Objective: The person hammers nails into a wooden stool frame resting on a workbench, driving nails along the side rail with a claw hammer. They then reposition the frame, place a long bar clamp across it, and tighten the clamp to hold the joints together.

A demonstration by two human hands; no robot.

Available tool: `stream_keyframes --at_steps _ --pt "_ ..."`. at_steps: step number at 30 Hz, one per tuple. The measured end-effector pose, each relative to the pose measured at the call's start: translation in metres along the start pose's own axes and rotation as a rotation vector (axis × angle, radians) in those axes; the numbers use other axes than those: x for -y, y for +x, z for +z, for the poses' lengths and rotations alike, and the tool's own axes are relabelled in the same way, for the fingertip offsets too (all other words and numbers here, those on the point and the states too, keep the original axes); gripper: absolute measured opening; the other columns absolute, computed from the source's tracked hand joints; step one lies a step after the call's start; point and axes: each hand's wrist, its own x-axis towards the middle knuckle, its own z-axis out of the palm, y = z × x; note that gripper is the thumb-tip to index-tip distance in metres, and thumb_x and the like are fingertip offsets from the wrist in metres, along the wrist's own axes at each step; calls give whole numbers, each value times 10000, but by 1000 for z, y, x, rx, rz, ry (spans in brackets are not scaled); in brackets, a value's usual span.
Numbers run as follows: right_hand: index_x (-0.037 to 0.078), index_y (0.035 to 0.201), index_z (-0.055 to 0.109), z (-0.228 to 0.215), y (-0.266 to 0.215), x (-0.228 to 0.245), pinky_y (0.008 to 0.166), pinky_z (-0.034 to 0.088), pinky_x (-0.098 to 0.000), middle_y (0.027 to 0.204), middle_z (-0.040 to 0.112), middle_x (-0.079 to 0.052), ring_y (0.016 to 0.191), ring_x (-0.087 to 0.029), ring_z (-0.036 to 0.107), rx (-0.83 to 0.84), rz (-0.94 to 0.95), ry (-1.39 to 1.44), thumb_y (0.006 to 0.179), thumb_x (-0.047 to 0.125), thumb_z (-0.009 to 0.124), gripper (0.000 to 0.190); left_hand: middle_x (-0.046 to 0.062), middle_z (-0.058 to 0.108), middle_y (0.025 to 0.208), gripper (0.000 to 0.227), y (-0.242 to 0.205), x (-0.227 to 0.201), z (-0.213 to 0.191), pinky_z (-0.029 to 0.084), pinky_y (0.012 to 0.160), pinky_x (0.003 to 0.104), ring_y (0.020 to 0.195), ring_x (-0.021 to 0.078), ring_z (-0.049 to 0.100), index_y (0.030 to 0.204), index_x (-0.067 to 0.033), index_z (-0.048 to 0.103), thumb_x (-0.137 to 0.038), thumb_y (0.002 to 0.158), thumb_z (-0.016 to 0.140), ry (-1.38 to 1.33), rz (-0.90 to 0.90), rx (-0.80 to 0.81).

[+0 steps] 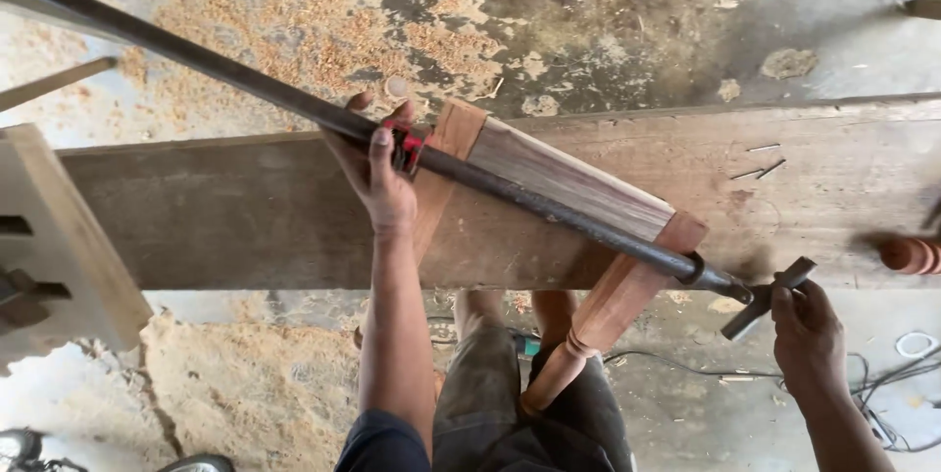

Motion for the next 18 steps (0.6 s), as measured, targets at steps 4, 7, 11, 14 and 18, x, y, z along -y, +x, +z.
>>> stream_keyframes --at_steps 4,7,11,14,18 --pt "20 1312 636 2 7 -23 570 326 -272 849 540 14 695 -65 397 -26 1 2 1107 230 568 302 138 525 1411 875 -11 0 0 627 1028 493 1113 312 705 1637 -97 146 -278 1006 725 -30 5 6" --pt "9 1315 643 -2 -1 -7 588 339 -278 847 545 -5 704 -79 412 -33 9 7 1125 232 559 305 127 524 1410 869 -25 -5 -6 598 1044 473 1119 309 697 1648 -91 146 -257 1015 718 -52 -74 -45" --pt "2 1316 614 -5 -10 22 644 393 -262 907 627 5 738 -75 479 -52 -45 -38 1125 214 522 300 148 519 1426 916 -34 -6 -13 560 1045 483 1125 318 688 1664 -109 108 -263 994 714 -46 -124 -120" --pt "3 1328 603 -9 1 -1 658 393 -268 939 633 -1 750 -81 467 -57 -83 -39 1131 198 517 290 162 502 1463 914 -42 -3 -19 549 1117 512 1234 308 646 1672 -98 112 -276 1009 715 -25 -99 -120" --pt "8 1312 583 -5 8 -30 666 389 -267 978 637 -8 758 -81 451 -29 -113 46 1123 172 514 260 155 474 1485 919 -36 -13 -12 511 1175 511 1279 337 643 1631 -145 66 -270 962 685 -57 -109 -86"
